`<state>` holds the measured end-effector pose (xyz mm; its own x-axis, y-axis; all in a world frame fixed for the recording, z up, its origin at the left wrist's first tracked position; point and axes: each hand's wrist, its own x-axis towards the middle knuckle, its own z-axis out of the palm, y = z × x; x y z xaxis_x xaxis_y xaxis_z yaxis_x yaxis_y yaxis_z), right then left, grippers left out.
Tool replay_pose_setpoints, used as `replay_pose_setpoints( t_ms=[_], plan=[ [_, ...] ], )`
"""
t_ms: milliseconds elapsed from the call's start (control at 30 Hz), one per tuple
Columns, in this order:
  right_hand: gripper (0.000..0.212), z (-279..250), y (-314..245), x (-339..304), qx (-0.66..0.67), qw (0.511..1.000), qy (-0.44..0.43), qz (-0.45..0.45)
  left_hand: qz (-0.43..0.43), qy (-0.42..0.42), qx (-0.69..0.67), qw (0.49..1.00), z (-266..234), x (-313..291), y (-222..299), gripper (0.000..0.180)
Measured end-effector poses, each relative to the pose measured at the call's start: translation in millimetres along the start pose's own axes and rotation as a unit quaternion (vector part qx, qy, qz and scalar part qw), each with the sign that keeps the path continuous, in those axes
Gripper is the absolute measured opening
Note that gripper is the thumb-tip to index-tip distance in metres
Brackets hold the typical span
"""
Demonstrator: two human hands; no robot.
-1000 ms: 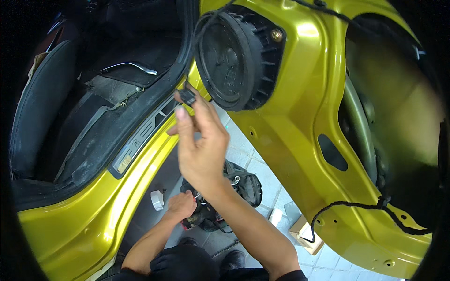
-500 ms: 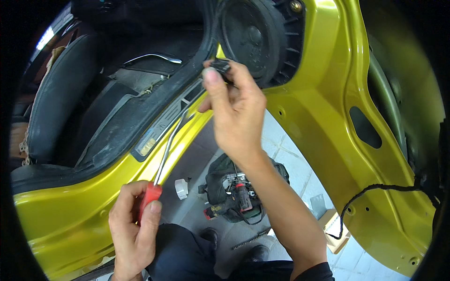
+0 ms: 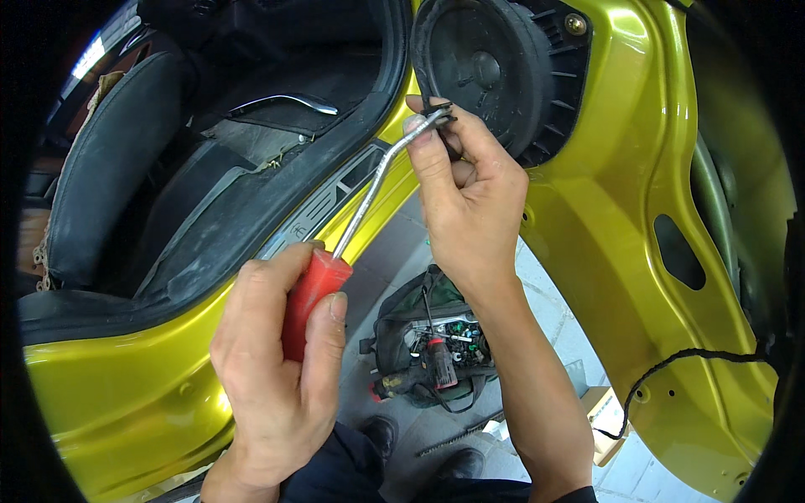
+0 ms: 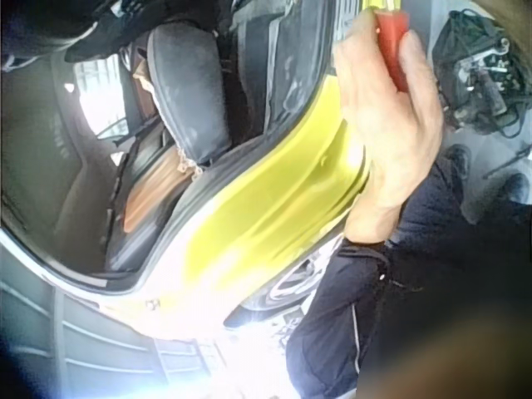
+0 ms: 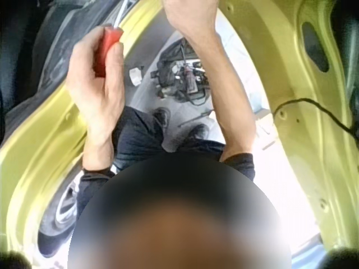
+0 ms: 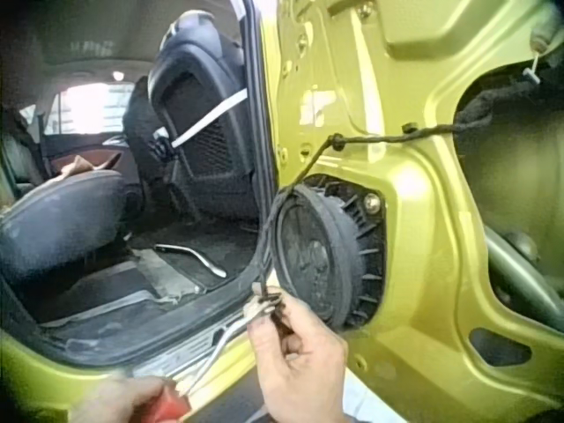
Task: The person installs a car speaker into the door panel of a yellow vehicle. They position the speaker, secure it with screws using a power drill, and connect the wiring harness to the speaker terminals.
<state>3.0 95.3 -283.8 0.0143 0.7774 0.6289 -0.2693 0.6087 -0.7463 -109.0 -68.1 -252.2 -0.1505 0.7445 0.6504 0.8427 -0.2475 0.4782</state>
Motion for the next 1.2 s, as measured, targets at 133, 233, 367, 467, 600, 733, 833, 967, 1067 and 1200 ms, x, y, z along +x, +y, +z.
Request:
replay_pose_setpoints(
  t_ms=[133,233,367,467,600,733,833,967,1067,1200],
  plan=[
    [0.023,2,2,3,0.005,0.999,0.011,-0.045,0.019,-0.005,0.023,1.0,1,2,-4,0.032],
    [0.025,-3,0,2,-0.002,1.0,-0.011,-0.02,0.04,0.001,0.037,0.999,2,5,-7,0.033],
    [0.031,-6,-2,0,-0.049,0.998,-0.016,-0.019,0.064,0.004,0.058,0.996,0,8,-8,0.034],
    [0.031,-5,-2,0,-0.069,0.997,-0.01,-0.017,0.037,0.001,0.064,0.997,-2,8,-5,0.035],
    [0.029,-3,-3,2,-0.044,0.999,-0.009,-0.012,0.01,0.0,0.066,0.998,-4,9,-3,0.037],
    [0.026,-9,-9,2,-0.013,0.999,-0.039,0.023,0.083,0.007,0.084,0.993,-4,12,-6,0.046],
    [0.024,-10,-11,2,-0.015,0.999,-0.045,0.028,0.074,0.005,0.084,0.994,-5,12,-5,0.046],
    [0.024,-9,-9,4,-0.026,0.999,-0.042,0.012,0.065,0.001,0.083,0.994,-7,11,-2,0.045],
    [0.025,-11,-8,5,-0.058,0.997,-0.047,0.007,0.058,0.0,0.076,0.995,-9,12,-2,0.044],
    [0.027,-12,-7,3,-0.081,0.996,-0.045,0.012,0.045,-0.004,0.104,0.994,-12,12,-1,0.043]
  ],
)
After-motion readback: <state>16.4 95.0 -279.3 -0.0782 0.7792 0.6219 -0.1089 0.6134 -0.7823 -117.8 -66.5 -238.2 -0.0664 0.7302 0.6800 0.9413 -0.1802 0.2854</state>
